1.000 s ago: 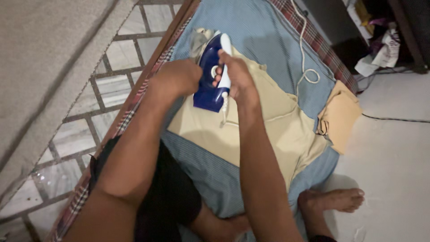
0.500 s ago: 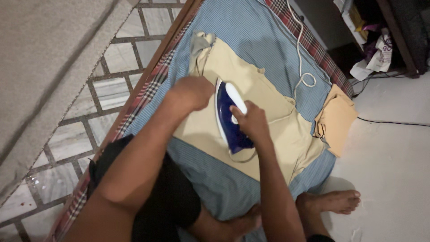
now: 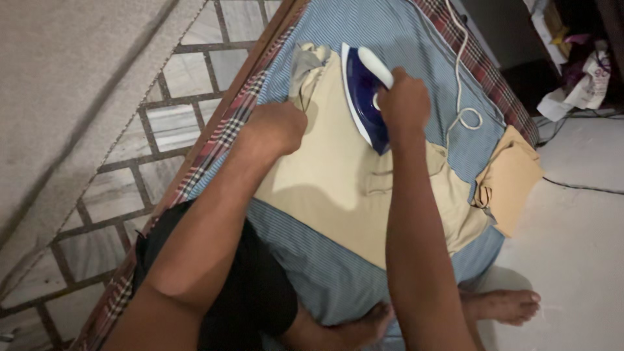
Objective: The person irons a light-colored shirt laid out on a blue striped sheet on the floor. They use a blue and white electric iron to smooth the fabric, folding the sleeves and body of the shirt as they progress. The person finishes by folding the shirt into a neat stack.
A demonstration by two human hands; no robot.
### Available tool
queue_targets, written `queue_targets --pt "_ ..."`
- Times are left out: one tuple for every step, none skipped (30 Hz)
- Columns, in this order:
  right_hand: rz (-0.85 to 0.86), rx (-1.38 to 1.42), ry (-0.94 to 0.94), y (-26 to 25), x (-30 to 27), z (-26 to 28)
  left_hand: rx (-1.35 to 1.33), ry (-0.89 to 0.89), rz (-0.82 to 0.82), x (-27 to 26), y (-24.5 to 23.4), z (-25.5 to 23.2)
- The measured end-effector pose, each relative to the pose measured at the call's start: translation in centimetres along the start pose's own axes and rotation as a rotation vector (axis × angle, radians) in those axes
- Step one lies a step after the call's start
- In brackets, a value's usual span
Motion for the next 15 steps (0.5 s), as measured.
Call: queue_targets --pt "0.002 0.017 -0.006 -0.1 0.1 -0.1 0.005 -0.002 0.001 0.2 0.0 0.0" --pt "0.004 0.034 -0.013 0.0 0.1 0.0 0.01 -0.004 0.002 0.3 0.0 0.0" --pt "0.001 0.05 -0.021 -0.2 0.1 -0.1 0.016 -0.006 -0.002 0.4 -0.1 0.0" --pt "0.005 0.081 -0.042 -0.4 -0.3 -0.2 0.027 0.005 0.012 0.2 -0.1 0.0" --pt "0.006 0.113 -0.069 -0.5 -0.7 0.0 0.038 0.011 0.021 0.1 -0.3 0.1" --pt "0.007 0.145 -0.097 -0.7 -1.0 0.1 0.049 0.017 0.029 0.0 -0.6 0.1" --pt "0.034 0.17 -0.098 -0.7 -1.6 0.0 0.049 0.025 0.011 -0.1 -1.0 0.0" --pt "0.061 0.196 -0.099 -0.9 -2.8 -0.2 0.049 0.034 -0.008 -0.2 -1.5 -0.1" --pt "0.094 0.221 -0.098 -0.9 -4.4 -0.3 0.047 0.042 -0.022 -0.5 -1.8 -0.2" --pt "0.169 0.209 -0.059 -0.6 -5.9 -0.7 0.036 0.066 -0.041 -0.6 -2.2 -0.5" --pt "0.246 0.197 -0.018 -0.4 -7.7 -1.1 0.023 0.091 -0.059 -0.8 -2.5 -1.0" --pt "0.297 0.215 0.015 -0.3 -9.4 -1.3 0.011 0.116 -0.077 -1.0 -2.8 -1.5" --pt "0.348 0.234 0.052 -0.3 -11.2 -1.5 -0.007 0.109 -0.075 -1.0 -2.9 -1.9" --pt "0.362 0.22 0.043 -0.7 -12.9 -1.6 -0.026 0.103 -0.072 -0.9 -2.9 -2.5" --pt "0.374 0.208 0.033 -1.2 -14.3 -1.6 -0.043 0.096 -0.072 -0.9 -3.0 -3.0"
Point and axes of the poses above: each hand's wrist, its own x-axis towards the middle knuckle, its own y-axis out of the palm, z = x × y, the point moved 9 cm from there along x, towards the middle knuckle, and after that the axes turned 5 degrees about x, right-handed, at the moved point
